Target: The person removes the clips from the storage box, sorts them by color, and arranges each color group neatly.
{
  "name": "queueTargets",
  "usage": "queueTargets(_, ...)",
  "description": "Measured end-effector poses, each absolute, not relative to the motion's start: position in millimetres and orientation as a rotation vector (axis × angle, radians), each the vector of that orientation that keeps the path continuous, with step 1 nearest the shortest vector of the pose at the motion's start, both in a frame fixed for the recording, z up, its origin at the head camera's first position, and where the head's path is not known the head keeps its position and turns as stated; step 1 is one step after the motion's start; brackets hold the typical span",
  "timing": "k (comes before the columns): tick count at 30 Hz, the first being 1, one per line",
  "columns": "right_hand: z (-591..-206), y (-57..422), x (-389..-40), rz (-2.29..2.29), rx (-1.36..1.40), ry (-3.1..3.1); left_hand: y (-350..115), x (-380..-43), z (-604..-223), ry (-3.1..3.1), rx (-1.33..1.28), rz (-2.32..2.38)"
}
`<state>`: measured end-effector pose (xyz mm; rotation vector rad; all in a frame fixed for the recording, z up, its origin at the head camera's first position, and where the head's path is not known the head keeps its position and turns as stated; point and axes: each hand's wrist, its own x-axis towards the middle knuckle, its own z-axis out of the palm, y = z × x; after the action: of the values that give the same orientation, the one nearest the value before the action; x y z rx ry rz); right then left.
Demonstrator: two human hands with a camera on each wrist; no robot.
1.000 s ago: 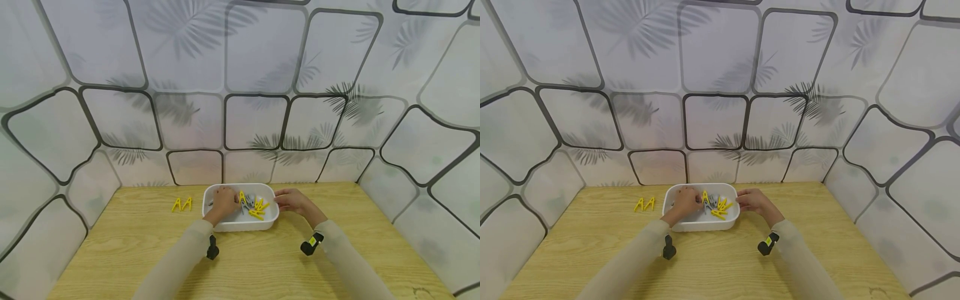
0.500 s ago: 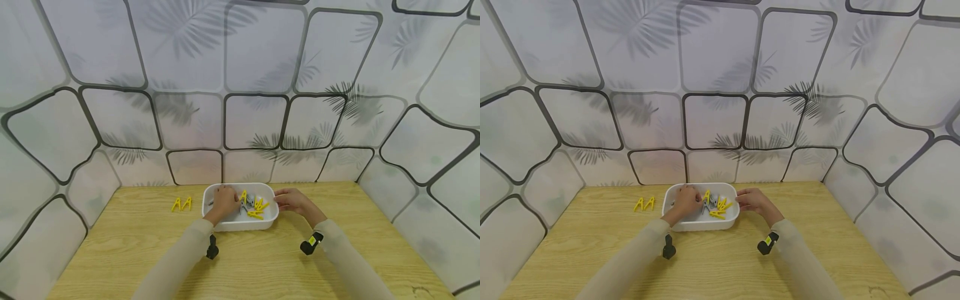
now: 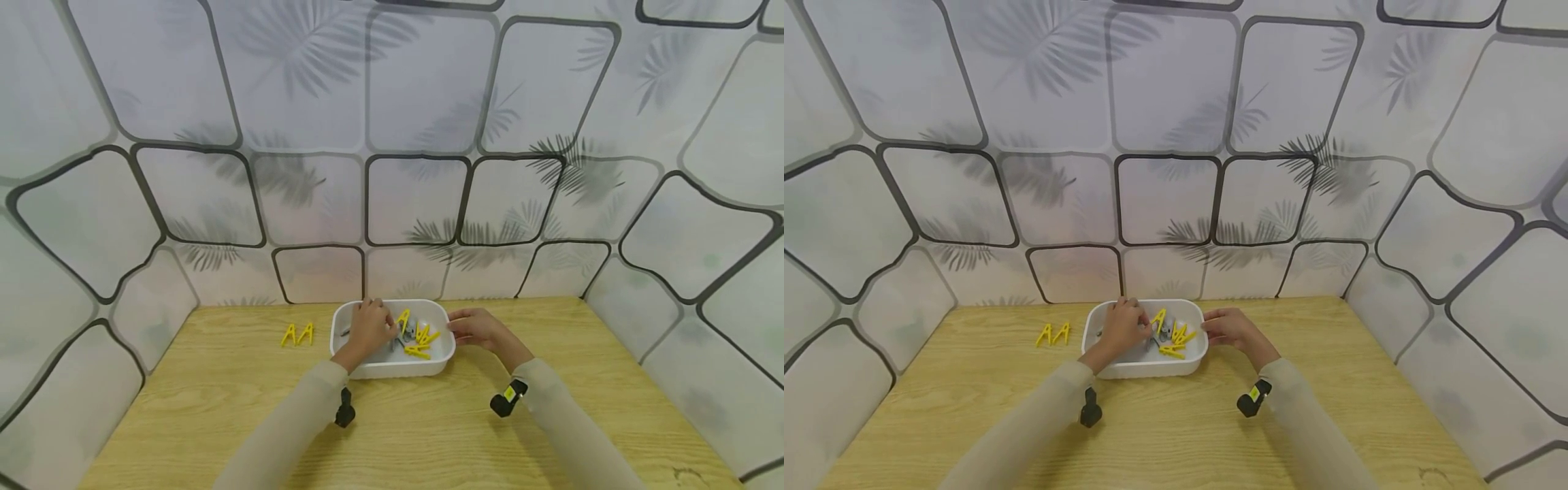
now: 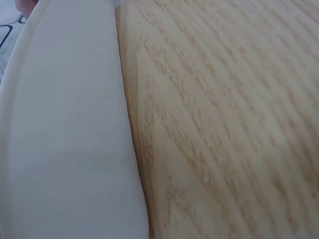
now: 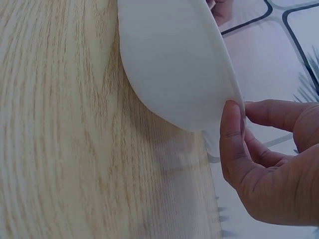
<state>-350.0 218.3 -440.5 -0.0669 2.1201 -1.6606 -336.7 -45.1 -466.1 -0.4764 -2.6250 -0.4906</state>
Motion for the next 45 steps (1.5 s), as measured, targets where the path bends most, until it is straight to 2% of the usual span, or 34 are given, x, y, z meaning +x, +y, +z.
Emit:
queueTargets(13,-443,217,-349,-1.671,-0.073,2.115,-49,-336,-472,-2.349,-0.58,-0.505)
queueTargets(26,-450,217,-351,-1.653,-0.048,2.147,-60,-326,-456,-2.225,-0.574,-0.624)
queueTargets(38,-449,217,-352,-1.66,-0.073,2.147,-112,-319,-429,-2.138,-0.478,-0.681)
queueTargets(45,-447,218,-352,-1.675,-0.078,2.149,-153,-313,-427,-2.154,-0.353,-0.71)
